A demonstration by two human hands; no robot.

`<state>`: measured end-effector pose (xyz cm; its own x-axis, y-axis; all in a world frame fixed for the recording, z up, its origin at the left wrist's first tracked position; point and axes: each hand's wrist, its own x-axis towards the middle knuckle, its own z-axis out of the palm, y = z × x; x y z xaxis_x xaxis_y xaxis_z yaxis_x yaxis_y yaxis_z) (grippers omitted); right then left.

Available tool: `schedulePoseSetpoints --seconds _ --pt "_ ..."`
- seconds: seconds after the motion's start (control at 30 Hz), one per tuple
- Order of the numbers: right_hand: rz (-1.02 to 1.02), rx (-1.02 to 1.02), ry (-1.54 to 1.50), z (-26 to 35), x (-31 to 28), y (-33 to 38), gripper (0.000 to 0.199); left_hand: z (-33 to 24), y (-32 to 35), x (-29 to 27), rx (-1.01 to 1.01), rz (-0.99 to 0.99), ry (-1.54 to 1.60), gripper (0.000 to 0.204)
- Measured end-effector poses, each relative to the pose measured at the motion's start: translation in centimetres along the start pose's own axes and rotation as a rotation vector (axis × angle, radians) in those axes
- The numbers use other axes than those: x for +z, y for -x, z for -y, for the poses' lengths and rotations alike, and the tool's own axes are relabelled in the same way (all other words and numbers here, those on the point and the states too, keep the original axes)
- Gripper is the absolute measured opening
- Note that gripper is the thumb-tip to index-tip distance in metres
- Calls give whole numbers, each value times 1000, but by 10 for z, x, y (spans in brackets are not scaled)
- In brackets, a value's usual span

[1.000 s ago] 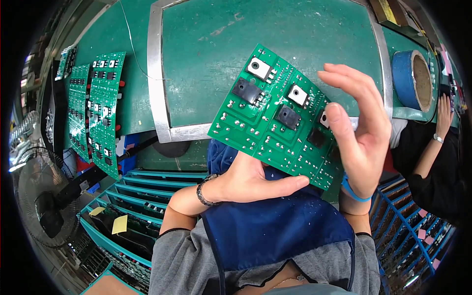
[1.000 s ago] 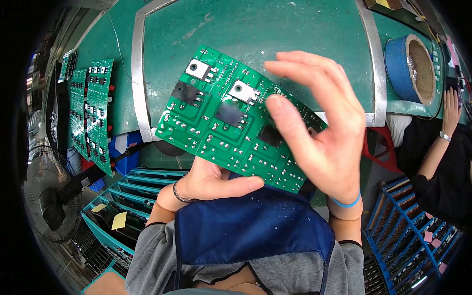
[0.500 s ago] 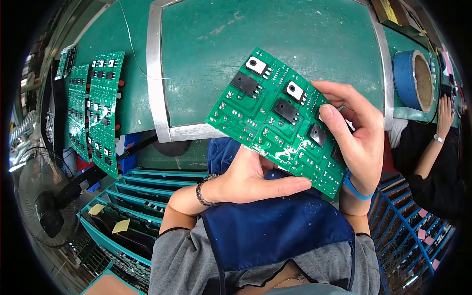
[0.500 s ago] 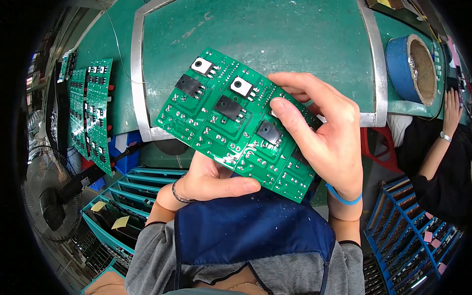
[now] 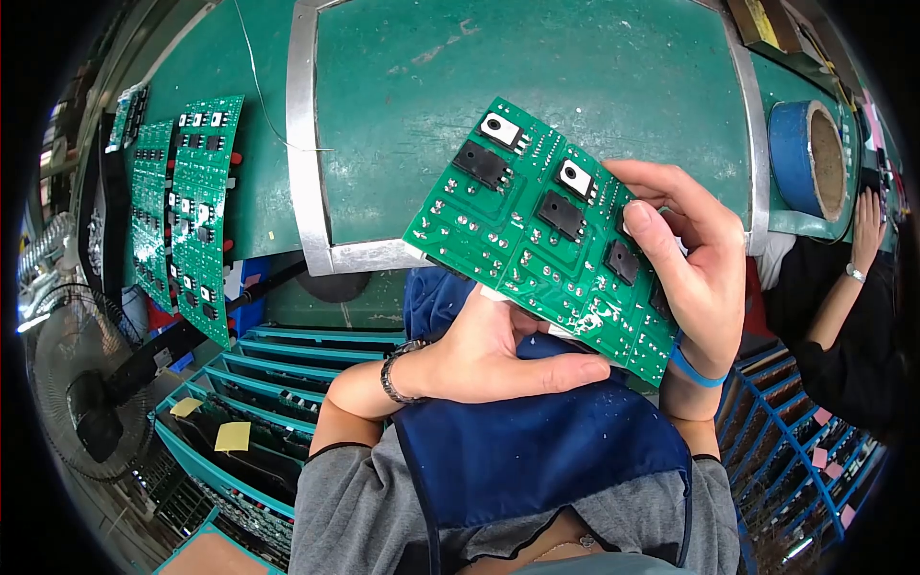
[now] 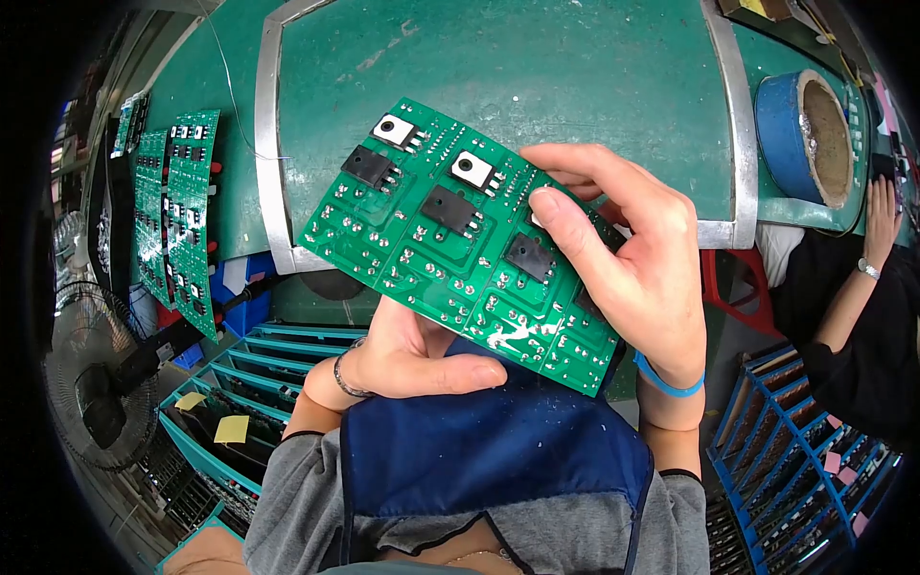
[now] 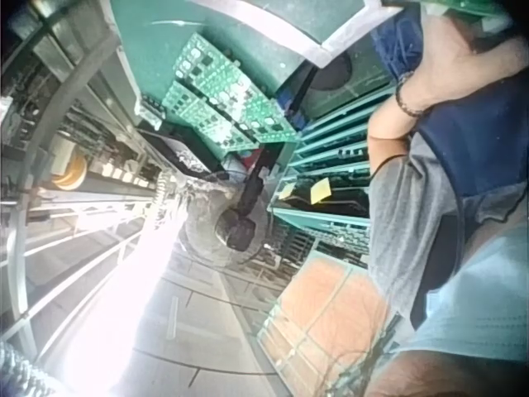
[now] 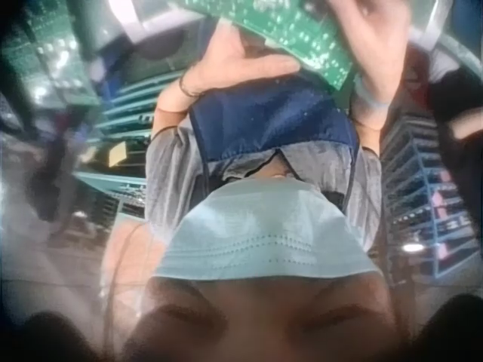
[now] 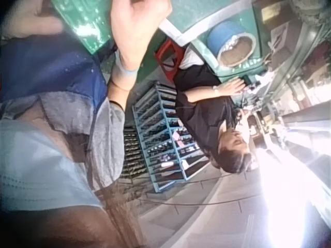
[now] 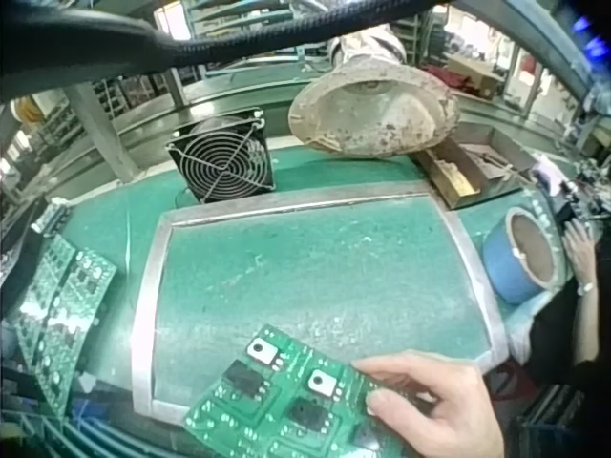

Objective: The person solders components onto a circuit board using a soldering iron and solder wire. They then check and touch the components by hand before placing the circuit board onto a stack of boards on the table.

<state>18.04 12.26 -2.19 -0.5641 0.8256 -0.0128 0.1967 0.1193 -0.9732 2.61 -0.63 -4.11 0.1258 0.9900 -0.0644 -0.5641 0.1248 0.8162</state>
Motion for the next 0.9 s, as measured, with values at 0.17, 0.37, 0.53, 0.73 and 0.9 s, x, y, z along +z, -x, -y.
schedulePoseSetpoints --seconds 0.17,0.37,0.53,0.73,0.9 --pt "-8 20 -43 1 1 0 24 3 1 0 36 -19 -10 69" --pt "-54 -12 -69 4 2 2 27 -2 3 0 -14 -15 -39 54" --pt "-57 -21 -74 5 0 2 28 -2 3 -2 -11 -16 -63 44" --pt "-71 -35 -46 6 0 4 29 -4 3 -4 -8 16 -118 40" --pt "-72 -43 -47 6 0 4 29 -4 5 -3 -23 -10 -118 40"
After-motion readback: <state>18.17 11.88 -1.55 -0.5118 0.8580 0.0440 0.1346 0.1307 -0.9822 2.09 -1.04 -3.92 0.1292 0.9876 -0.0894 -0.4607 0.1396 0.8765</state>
